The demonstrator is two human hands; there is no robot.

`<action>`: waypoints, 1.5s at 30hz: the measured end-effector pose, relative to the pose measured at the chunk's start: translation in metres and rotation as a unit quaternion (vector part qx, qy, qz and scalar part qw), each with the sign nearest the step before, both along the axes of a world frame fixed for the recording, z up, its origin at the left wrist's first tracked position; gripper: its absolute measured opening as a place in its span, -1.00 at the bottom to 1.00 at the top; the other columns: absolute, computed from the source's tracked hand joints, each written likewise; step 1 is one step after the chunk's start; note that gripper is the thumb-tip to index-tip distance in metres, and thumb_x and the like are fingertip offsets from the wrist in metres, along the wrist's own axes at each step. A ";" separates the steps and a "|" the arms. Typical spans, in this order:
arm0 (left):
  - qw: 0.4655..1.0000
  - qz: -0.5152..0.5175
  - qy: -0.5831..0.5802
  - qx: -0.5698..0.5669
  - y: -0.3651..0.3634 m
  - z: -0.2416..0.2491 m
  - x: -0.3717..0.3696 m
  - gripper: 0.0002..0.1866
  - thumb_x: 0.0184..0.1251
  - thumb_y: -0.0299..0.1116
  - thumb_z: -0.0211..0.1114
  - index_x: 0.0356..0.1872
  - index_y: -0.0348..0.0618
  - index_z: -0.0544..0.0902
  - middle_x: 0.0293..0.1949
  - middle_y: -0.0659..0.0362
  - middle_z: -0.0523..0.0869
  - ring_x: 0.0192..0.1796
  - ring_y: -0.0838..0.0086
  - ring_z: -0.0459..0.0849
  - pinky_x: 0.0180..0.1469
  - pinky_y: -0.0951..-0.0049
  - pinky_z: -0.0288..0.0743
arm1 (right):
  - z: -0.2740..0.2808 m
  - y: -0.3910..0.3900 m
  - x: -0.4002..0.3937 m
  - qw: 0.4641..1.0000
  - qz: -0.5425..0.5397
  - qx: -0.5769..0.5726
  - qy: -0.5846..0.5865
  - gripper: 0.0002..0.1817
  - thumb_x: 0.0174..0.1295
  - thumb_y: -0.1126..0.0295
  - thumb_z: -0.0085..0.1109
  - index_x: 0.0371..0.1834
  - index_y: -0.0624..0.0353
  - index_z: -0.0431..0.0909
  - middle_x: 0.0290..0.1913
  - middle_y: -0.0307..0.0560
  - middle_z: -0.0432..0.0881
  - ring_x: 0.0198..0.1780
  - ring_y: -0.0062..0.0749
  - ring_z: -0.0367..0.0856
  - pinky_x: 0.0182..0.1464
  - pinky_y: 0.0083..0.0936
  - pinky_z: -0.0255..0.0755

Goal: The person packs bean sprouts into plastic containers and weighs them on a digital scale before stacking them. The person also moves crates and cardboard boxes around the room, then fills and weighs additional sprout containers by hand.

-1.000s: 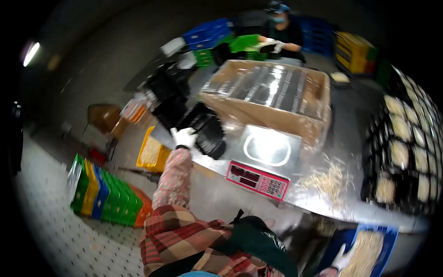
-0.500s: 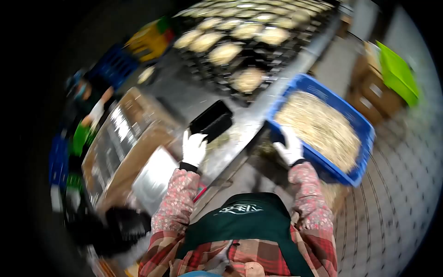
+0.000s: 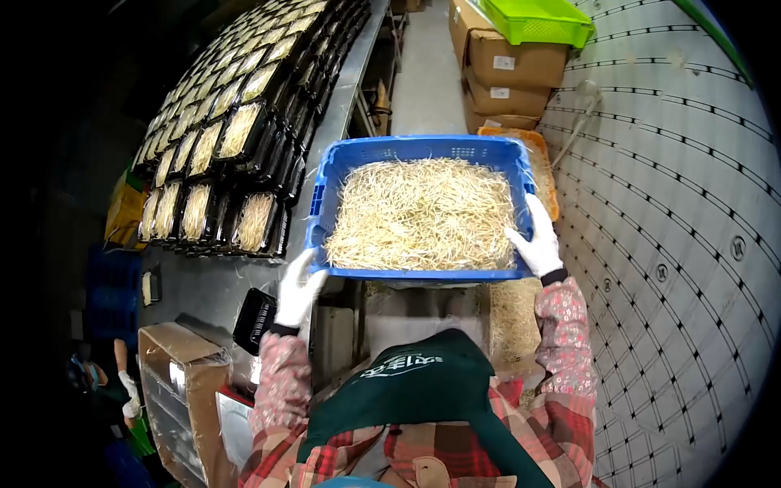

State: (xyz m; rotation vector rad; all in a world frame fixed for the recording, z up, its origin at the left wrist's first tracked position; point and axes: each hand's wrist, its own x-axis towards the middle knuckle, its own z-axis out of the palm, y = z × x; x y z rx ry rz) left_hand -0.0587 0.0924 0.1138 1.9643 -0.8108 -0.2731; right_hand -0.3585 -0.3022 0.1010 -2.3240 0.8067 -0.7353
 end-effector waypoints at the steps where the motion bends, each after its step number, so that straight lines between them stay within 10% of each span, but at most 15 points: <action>1: 0.994 -0.080 -0.045 0.053 -0.038 0.012 -0.011 -0.47 0.26 -0.27 0.38 0.23 -0.22 0.53 0.14 -0.04 0.62 0.22 0.21 0.56 0.26 0.30 0.42 | -0.003 -0.013 0.019 0.999 0.026 0.021 0.029 -0.11 0.08 0.17 0.46 0.45 0.20 0.23 0.44 0.11 0.30 0.45 -0.12 0.28 0.46 -0.35 0.16; 4: 0.951 -0.265 -0.011 0.158 -0.114 -0.035 -0.037 -0.48 0.34 -0.02 0.26 0.15 -0.20 0.59 0.06 -0.09 0.67 0.12 0.10 0.64 0.20 0.27 0.47 | -0.038 -0.062 0.077 0.982 0.075 0.081 0.154 -0.03 0.04 0.00 0.44 0.46 0.22 0.20 0.44 0.15 0.28 0.48 -0.07 0.20 0.49 -0.31 0.10; 9: 0.911 -0.258 -0.015 0.323 -0.148 -0.073 -0.044 -0.52 0.43 0.06 0.05 -0.07 -0.14 0.69 -0.16 -0.10 0.73 -0.06 0.00 0.67 0.01 0.12 0.52 | -0.090 -0.130 0.165 0.920 0.110 0.157 0.343 0.29 -0.13 -0.40 0.32 0.50 0.35 0.07 0.50 0.31 0.13 0.55 -0.01 0.06 0.54 -0.29 -0.03; 16: 0.821 -0.323 0.112 0.457 -0.193 -0.093 -0.047 -0.19 0.43 0.35 -0.28 -0.15 -0.21 0.73 -0.16 -0.19 0.72 -0.02 -0.09 0.64 0.14 0.10 0.41 | -0.098 -0.091 0.170 0.929 0.116 0.094 0.339 0.23 -0.06 -0.46 0.21 0.42 0.43 0.18 0.31 0.35 0.41 0.34 0.06 0.41 0.39 -0.25 0.25; 24: 0.779 -0.405 0.083 0.471 -0.222 -0.118 -0.056 -0.52 0.53 0.06 -0.28 0.37 0.38 0.36 -0.15 -0.16 0.69 -0.13 -0.07 0.67 0.05 0.10 0.48 | -0.131 -0.117 0.189 0.945 0.105 0.063 0.304 0.26 -0.05 -0.44 0.22 0.50 0.37 0.05 0.47 0.32 0.19 0.50 0.09 0.17 0.50 -0.21 0.06; 29: 0.806 -0.268 0.203 0.487 -0.232 -0.121 -0.065 -0.09 0.37 0.42 -0.29 0.10 -0.30 0.63 0.07 -0.21 0.65 0.19 -0.03 0.56 0.34 0.19 0.28 | -0.092 -0.083 0.193 0.929 0.101 0.168 0.313 0.16 -0.09 -0.39 0.30 0.42 0.32 0.24 0.34 0.32 0.38 0.38 0.09 0.34 0.43 -0.19 0.18; 35: 0.822 -0.116 0.390 0.398 -0.242 -0.144 -0.071 -0.17 0.32 0.35 0.02 0.12 -0.34 0.62 0.14 -0.16 0.63 0.25 0.12 0.56 0.33 0.33 0.31 | -0.115 -0.076 0.177 0.955 0.131 0.093 0.249 0.13 -0.08 -0.37 0.32 0.38 0.35 0.30 0.24 0.34 0.48 0.29 0.09 0.44 0.37 -0.19 0.26; 38: 0.826 0.002 0.502 0.256 -0.255 -0.164 -0.086 -0.36 0.36 0.10 0.21 0.21 -0.28 0.56 0.20 -0.03 0.62 0.16 0.26 0.61 0.24 0.38 0.43 | -0.124 -0.111 0.195 0.921 0.137 0.123 0.344 0.33 -0.15 -0.54 0.21 0.48 0.38 0.12 0.47 0.38 0.17 0.50 0.09 0.15 0.50 -0.25 0.07; 41: 0.631 0.227 0.742 0.016 -0.269 -0.182 -0.096 -0.35 0.40 0.10 0.13 0.33 -0.15 0.43 0.32 0.03 0.51 0.35 0.18 0.43 0.43 0.16 0.14 | -0.139 -0.131 0.209 0.896 0.141 0.125 0.402 0.35 -0.16 -0.56 0.18 0.49 0.36 0.09 0.52 0.35 0.05 0.55 0.09 0.03 0.52 -0.28 0.02; 43: 0.597 0.277 0.753 -0.017 -0.281 -0.105 -0.093 -0.33 0.39 0.15 0.09 0.36 -0.07 0.40 0.36 0.06 0.47 0.40 0.13 0.36 0.45 0.00 -0.02 | -0.157 -0.128 0.207 0.906 0.161 0.145 0.364 0.31 -0.15 -0.55 0.20 0.48 0.31 0.14 0.43 0.37 0.25 0.46 0.10 0.24 0.46 -0.27 0.16; 45: 0.551 0.309 0.774 -0.050 -0.269 -0.158 -0.104 -0.25 0.34 0.33 -0.03 0.43 0.11 0.32 0.43 0.15 0.38 0.46 0.01 0.27 0.42 -0.32 -0.30 | -0.135 -0.110 0.194 0.899 0.164 0.171 0.370 0.28 -0.15 -0.53 0.22 0.47 0.29 0.16 0.33 0.36 0.38 0.37 0.08 0.36 0.39 -0.27 0.25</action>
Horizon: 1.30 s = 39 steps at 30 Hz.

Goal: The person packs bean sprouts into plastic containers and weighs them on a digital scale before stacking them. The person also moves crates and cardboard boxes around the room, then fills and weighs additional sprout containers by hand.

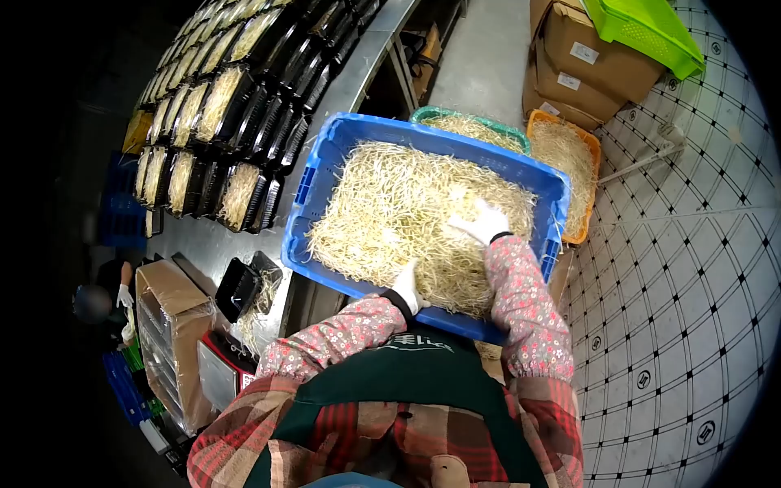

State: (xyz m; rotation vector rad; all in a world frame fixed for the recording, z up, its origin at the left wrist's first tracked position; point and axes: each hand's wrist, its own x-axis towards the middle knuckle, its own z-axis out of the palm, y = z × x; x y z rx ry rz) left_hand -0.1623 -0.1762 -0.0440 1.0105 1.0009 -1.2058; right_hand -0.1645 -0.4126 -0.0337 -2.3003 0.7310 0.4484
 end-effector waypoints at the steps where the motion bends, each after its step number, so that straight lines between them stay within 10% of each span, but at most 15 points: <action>1: 0.999 0.022 0.008 -0.041 -0.002 0.036 0.001 -0.23 0.35 0.37 -0.10 0.44 0.14 0.30 0.43 0.14 0.38 0.46 0.02 0.27 0.44 -0.27 -0.30 | 0.018 0.009 -0.005 1.000 -0.006 0.022 0.003 0.26 -0.15 -0.51 0.24 0.46 0.28 0.19 0.24 0.35 0.50 0.28 0.06 0.49 0.33 -0.28 0.35; 3: 0.999 0.046 0.008 -0.013 -0.001 0.018 -0.001 -0.21 0.35 0.42 -0.19 0.42 0.13 0.34 0.41 0.14 0.42 0.45 0.03 0.28 0.45 -0.27 -0.33 | 0.038 0.021 -0.016 0.997 -0.029 0.078 -0.009 0.23 -0.16 -0.40 0.37 0.44 0.33 0.22 0.16 0.32 0.57 0.20 0.06 0.56 0.26 -0.27 0.41; 5: 0.984 0.149 -0.063 -0.079 0.016 -0.103 -0.019 -0.20 0.37 0.42 -0.16 0.27 -0.07 0.50 0.23 0.12 0.60 0.18 0.17 0.59 0.24 0.12 0.48 | 0.039 0.038 -0.027 0.999 -0.008 0.033 -0.011 0.21 -0.16 -0.39 0.38 0.41 0.34 0.25 0.08 0.29 0.63 0.12 0.01 0.63 0.21 -0.31 0.44; 9: 0.972 0.196 -0.067 -0.114 -0.006 -0.079 -0.017 -0.04 0.26 0.52 -0.12 0.41 -0.09 0.34 0.26 0.06 0.56 0.21 0.11 0.54 0.31 0.12 0.41 | 0.047 0.046 -0.035 0.999 0.005 0.042 -0.009 0.16 -0.14 -0.35 0.40 0.37 0.35 0.29 0.09 0.29 0.63 0.15 0.02 0.60 0.21 -0.29 0.44; 18: 0.952 0.113 -0.118 0.260 -0.016 -0.104 -0.030 0.03 0.26 0.49 -0.11 0.35 -0.39 0.36 0.37 -0.16 0.40 0.37 0.00 0.39 0.37 0.22 0.22 | 0.045 0.058 -0.063 0.977 -0.070 0.136 -0.145 -0.05 -0.15 -0.12 0.52 0.22 0.31 0.40 0.04 0.24 0.65 0.08 0.04 0.63 0.15 -0.27 0.46; 21: 0.960 0.227 -0.151 -0.063 -0.022 -0.066 -0.031 -0.11 0.36 0.43 -0.17 0.35 -0.18 0.42 0.26 0.08 0.55 0.24 0.22 0.52 0.30 0.23 0.38 | 0.062 0.061 -0.077 0.948 -0.115 0.189 -0.230 -0.15 -0.12 0.07 0.58 0.19 0.32 0.40 -0.03 0.17 0.69 0.00 -0.09 0.68 0.05 -0.33 0.52; 23: 0.951 0.246 -0.169 -0.087 -0.046 -0.093 -0.044 -0.13 0.40 0.37 -0.12 0.39 -0.26 0.34 0.30 0.05 0.52 0.29 0.27 0.49 0.33 0.26 0.34 | 0.099 0.056 -0.078 0.960 -0.116 0.133 -0.217 -0.16 -0.12 0.15 0.60 0.20 0.31 0.38 -0.03 0.13 0.69 -0.03 -0.18 0.70 0.05 -0.38 0.54; 26: 0.951 0.212 -0.048 -0.220 -0.070 0.035 -0.021 -0.11 0.35 0.45 -0.15 0.41 -0.12 0.35 0.27 0.10 0.56 0.26 0.23 0.54 0.31 0.15 0.39 | 0.153 0.054 -0.074 0.954 -0.091 0.047 -0.283 -0.07 -0.14 0.16 0.60 0.30 0.32 0.32 0.05 0.16 0.66 0.03 -0.16 0.68 0.10 -0.36 0.52; 33: 0.861 0.136 -0.099 -0.479 -0.152 -0.135 -0.009 -0.44 0.59 -0.02 -0.22 0.35 -0.18 0.42 0.26 0.10 0.57 0.23 0.23 0.55 0.35 0.19 0.37 | 0.150 0.056 -0.056 0.912 0.035 -0.342 -0.224 0.14 -0.22 0.08 0.56 0.47 0.26 0.14 0.30 0.17 0.43 0.25 -0.07 0.42 0.35 -0.06 0.16; 35: 0.872 0.154 -0.159 -0.436 -0.130 -0.188 0.009 -0.45 0.60 -0.01 -0.22 0.34 -0.18 0.41 0.27 0.10 0.55 0.24 0.22 0.53 0.34 0.19 0.37 | 0.109 0.072 -0.050 0.939 0.044 -0.330 -0.088 0.12 -0.10 0.00 0.46 0.52 0.16 0.06 0.45 0.18 0.24 0.42 0.01 0.23 0.42 0.19 -0.06; 37: 0.945 0.172 -0.116 -0.252 -0.071 -0.037 0.034 -0.41 0.58 0.06 -0.22 0.35 -0.18 0.40 0.27 0.11 0.56 0.22 0.23 0.55 0.33 0.19 0.37 | 0.076 0.105 -0.050 0.937 0.060 -0.323 -0.119 0.08 -0.05 0.03 0.39 0.53 0.16 0.05 0.48 0.25 0.17 0.45 0.23 0.13 0.43 0.31 -0.15; 39: 0.934 0.107 -0.143 -0.310 -0.021 -0.031 0.045 -0.23 0.51 0.26 -0.43 0.42 -0.13 0.32 0.36 0.05 0.46 0.38 0.19 0.40 0.43 0.16 0.23 | 0.096 0.143 -0.037 0.959 0.100 -0.233 -0.125 -0.03 0.02 0.09 0.30 0.51 0.19 0.07 0.45 0.32 0.17 0.40 0.28 0.15 0.41 0.20 -0.06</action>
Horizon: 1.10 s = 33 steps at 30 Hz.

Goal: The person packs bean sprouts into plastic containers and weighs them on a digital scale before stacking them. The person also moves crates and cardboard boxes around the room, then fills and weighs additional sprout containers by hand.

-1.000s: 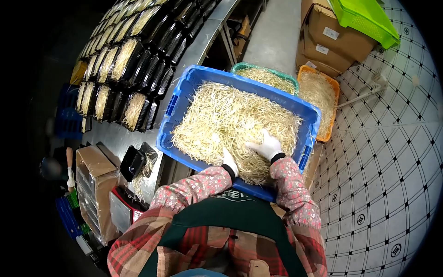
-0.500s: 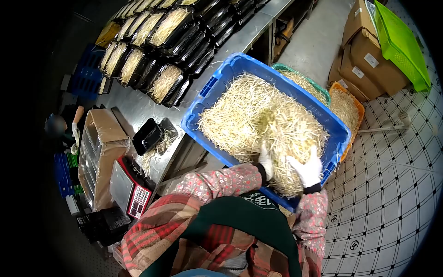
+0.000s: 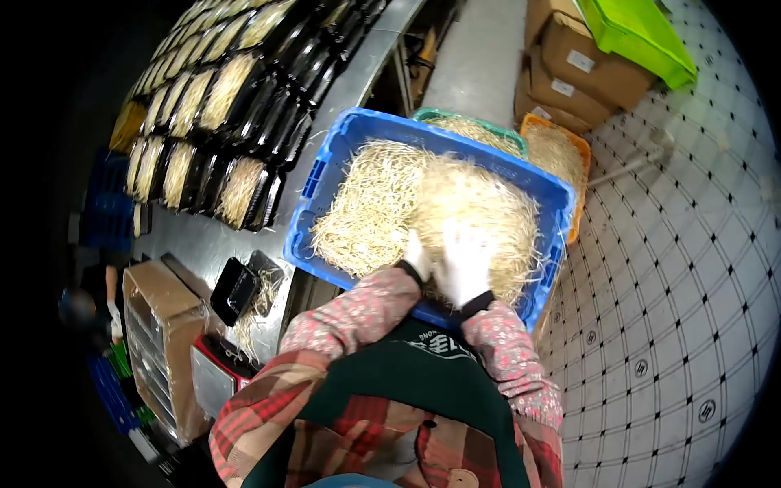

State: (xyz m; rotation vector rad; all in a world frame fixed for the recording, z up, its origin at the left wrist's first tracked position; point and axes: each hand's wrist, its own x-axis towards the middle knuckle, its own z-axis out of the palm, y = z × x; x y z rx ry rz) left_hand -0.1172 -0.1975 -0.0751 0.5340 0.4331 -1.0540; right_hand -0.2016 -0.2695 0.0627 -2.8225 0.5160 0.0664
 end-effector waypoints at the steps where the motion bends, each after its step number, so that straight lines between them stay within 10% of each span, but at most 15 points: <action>1: 0.994 -0.023 -0.022 0.105 0.019 0.047 0.003 -0.18 0.49 0.29 -0.50 0.45 -0.13 0.26 0.40 0.01 0.40 0.45 0.17 0.31 0.47 0.14 0.17 | -0.016 0.019 0.002 1.000 0.014 0.010 -0.002 -0.07 0.05 0.08 0.25 0.48 0.21 0.11 0.42 0.36 0.19 0.37 0.27 0.19 0.41 0.16 -0.03; 5: 0.970 -0.093 0.073 0.212 0.076 0.052 0.020 -0.16 0.43 0.37 -0.31 0.42 -0.15 0.26 0.28 -0.03 0.49 0.38 0.10 0.37 0.45 0.05 0.15 | -0.022 0.024 -0.013 0.901 0.179 0.396 0.014 -0.27 0.31 0.13 0.07 0.52 0.08 0.11 0.43 0.39 0.21 0.49 0.20 0.13 0.49 -0.18 0.02; 8: 0.973 -0.102 0.062 0.197 0.103 0.040 0.021 -0.19 0.39 0.30 -0.03 0.39 -0.22 0.29 0.33 -0.04 0.43 0.41 0.08 0.33 0.47 0.02 0.01 | 0.029 -0.022 -0.012 0.853 -0.020 0.521 0.038 -0.39 0.33 0.16 0.10 0.43 0.10 0.31 0.31 0.19 0.47 0.30 0.04 0.47 0.36 -0.29 0.29; 10: 0.948 -0.143 0.008 0.284 0.099 0.035 0.022 -0.17 0.32 0.26 0.12 0.42 -0.16 0.26 0.42 -0.02 0.29 0.46 0.09 0.23 0.47 0.01 -0.02 | 0.022 -0.052 -0.011 0.839 -0.173 0.511 -0.073 -0.40 0.34 0.12 0.10 0.42 0.11 0.33 0.32 0.17 0.46 0.31 0.00 0.45 0.38 -0.29 0.26; 13: 0.951 -0.193 -0.057 0.236 0.085 0.031 0.019 -0.06 0.21 0.23 0.28 0.51 -0.03 0.16 0.54 0.02 0.07 0.53 0.09 0.07 0.47 -0.01 -0.05 | -0.028 -0.073 0.006 0.964 -0.140 0.173 -0.143 -0.30 0.33 0.00 0.07 0.46 0.13 0.25 0.36 0.20 0.41 0.39 0.03 0.34 0.42 -0.23 0.18; 17: 0.972 -0.096 -0.063 0.205 0.023 0.006 0.012 -0.28 0.32 0.04 0.30 0.37 -0.15 0.34 0.21 0.04 0.56 0.20 0.27 0.54 0.24 0.20 0.40 | -0.061 -0.043 0.027 0.993 -0.100 0.035 -0.047 -0.13 0.28 -0.07 0.10 0.54 0.12 0.02 0.56 0.08 0.06 0.54 0.02 0.04 0.43 0.21 -0.01; 21: 0.990 -0.057 -0.058 0.117 -0.047 -0.041 -0.014 -0.40 0.29 -0.05 0.38 0.23 -0.22 0.53 0.13 0.09 0.64 0.06 0.32 0.64 0.12 0.31 0.53 | -0.048 -0.070 0.007 0.971 -0.125 0.116 -0.168 -0.26 0.34 0.05 0.08 0.53 0.10 0.12 0.52 0.07 0.18 0.51 -0.03 0.15 0.47 -0.17 0.06; 24: 0.956 -0.099 -0.109 0.254 -0.067 0.042 -0.017 -0.31 0.05 -0.18 0.58 0.17 -0.37 0.54 0.09 0.05 0.66 0.11 0.35 0.61 0.11 0.39 0.50 | -0.014 -0.099 -0.010 0.953 -0.211 0.173 -0.133 -0.31 0.40 0.09 0.04 0.53 0.10 0.13 0.52 0.09 0.18 0.51 -0.05 0.15 0.50 -0.23 0.01; 26: 0.972 -0.168 -0.117 0.117 -0.041 0.122 0.005 -0.30 0.03 -0.19 0.58 0.16 -0.38 0.54 0.11 0.01 0.65 0.12 0.34 0.62 0.16 0.42 0.46 | 0.013 -0.100 -0.012 0.929 -0.205 0.243 -0.188 -0.27 0.38 0.06 0.08 0.53 0.14 0.12 0.52 0.15 0.17 0.52 -0.09 0.12 0.54 -0.28 -0.09; 29: 0.939 -0.155 -0.304 0.036 -0.007 0.091 0.042 -0.64 0.22 -0.44 0.41 0.03 -0.33 0.65 -0.07 0.08 0.76 -0.01 0.37 0.71 0.08 0.39 0.57 | -0.019 -0.085 -0.004 0.886 -0.232 0.319 -0.244 -0.23 0.37 0.00 0.10 0.52 0.21 0.12 0.52 0.15 0.15 0.55 -0.11 0.06 0.54 -0.26 -0.08; 33: 0.951 -0.164 -0.195 0.177 0.067 0.059 0.105 -0.72 0.22 -0.43 0.37 -0.08 -0.36 0.70 -0.08 0.04 0.76 -0.10 0.34 0.75 -0.01 0.36 0.61 | -0.055 -0.075 -0.015 0.922 -0.265 0.224 -0.170 -0.10 0.24 -0.13 0.20 0.55 0.04 0.09 0.56 0.14 0.05 0.56 0.06 -0.03 0.53 -0.12 -0.13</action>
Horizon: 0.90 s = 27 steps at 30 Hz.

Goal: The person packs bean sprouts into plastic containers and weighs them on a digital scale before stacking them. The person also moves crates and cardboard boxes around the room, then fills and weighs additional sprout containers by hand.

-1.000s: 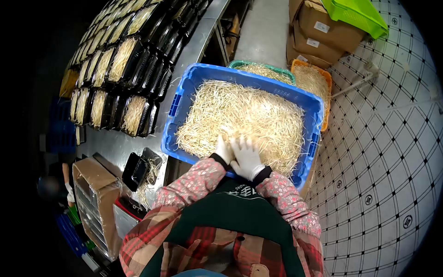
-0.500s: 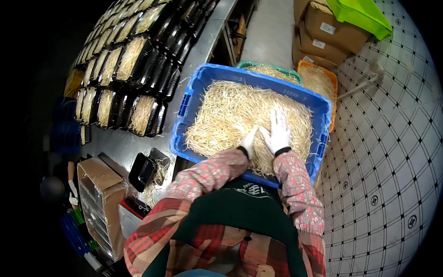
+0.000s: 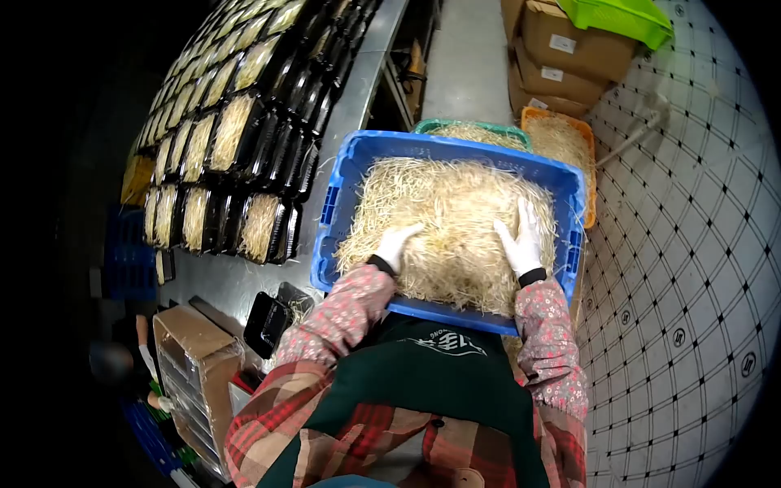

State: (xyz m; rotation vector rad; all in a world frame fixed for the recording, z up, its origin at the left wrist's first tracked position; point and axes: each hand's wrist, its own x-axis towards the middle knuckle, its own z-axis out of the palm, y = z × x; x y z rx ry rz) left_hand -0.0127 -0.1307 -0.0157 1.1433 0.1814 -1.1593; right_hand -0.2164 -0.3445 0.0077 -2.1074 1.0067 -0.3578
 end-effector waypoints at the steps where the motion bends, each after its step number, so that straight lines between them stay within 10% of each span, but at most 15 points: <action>1: 0.999 -0.002 -0.027 0.022 0.018 -0.002 0.011 -0.72 0.17 -0.42 0.43 -0.12 -0.33 0.69 -0.14 0.05 0.76 -0.16 0.33 0.75 -0.06 0.33 0.62 | 0.008 0.005 -0.005 1.000 -0.012 0.006 0.005 -0.10 0.24 -0.13 0.20 0.55 0.04 0.09 0.56 0.14 0.05 0.56 0.06 -0.03 0.53 -0.12 -0.13; 8: 0.962 -0.033 -0.223 0.153 0.042 -0.020 0.016 -0.46 0.05 -0.56 0.47 0.10 -0.43 0.49 -0.24 0.02 0.73 -0.24 0.35 0.72 -0.18 0.40 0.62 | 0.012 0.050 0.050 0.960 0.132 -0.210 0.130 -0.02 0.11 -0.17 0.25 0.58 -0.19 0.01 0.60 0.00 -0.05 0.60 0.06 -0.19 0.52 0.18 -0.37; 12: 0.987 0.009 -0.148 0.059 0.075 -0.025 0.030 -0.43 0.04 -0.72 0.31 0.18 -0.34 0.48 -0.17 0.03 0.72 -0.21 0.33 0.72 -0.16 0.34 0.63 | -0.013 0.019 0.032 0.941 0.119 -0.232 0.214 -0.04 0.01 -0.03 0.40 0.52 -0.53 0.09 0.60 -0.18 -0.01 0.59 0.08 -0.16 0.51 0.23 -0.26; 17: 0.992 -0.009 -0.108 0.065 0.123 -0.027 0.052 -0.42 -0.07 -0.78 0.21 0.13 -0.35 0.54 -0.12 0.04 0.72 -0.15 0.28 0.72 -0.07 0.31 0.64 | 0.012 -0.023 0.011 0.946 0.031 -0.081 0.311 -0.08 0.08 -0.01 0.35 0.54 -0.39 0.10 0.61 -0.04 -0.05 0.61 -0.01 -0.17 0.54 0.10 -0.24; 23: 0.994 0.048 -0.075 0.058 0.119 -0.033 0.050 -0.39 -0.13 -0.78 0.18 0.12 -0.36 0.53 -0.09 0.02 0.70 -0.13 0.22 0.70 -0.07 0.30 0.63 | -0.010 0.048 0.048 0.978 0.127 -0.163 -0.023 -0.23 0.22 0.04 0.20 0.46 0.11 0.20 0.42 0.09 0.32 0.44 -0.04 0.24 0.41 0.04 0.05; 27: 0.995 0.038 0.006 0.088 0.102 -0.049 0.047 -0.59 0.01 -0.66 0.25 -0.03 -0.31 0.50 -0.17 0.03 0.67 -0.19 0.22 0.68 -0.09 0.23 0.61 | -0.033 0.121 0.096 0.957 0.118 -0.245 0.105 -0.28 0.29 0.00 0.07 0.41 0.21 0.24 0.24 0.11 0.49 0.29 -0.02 0.40 0.28 -0.08 0.25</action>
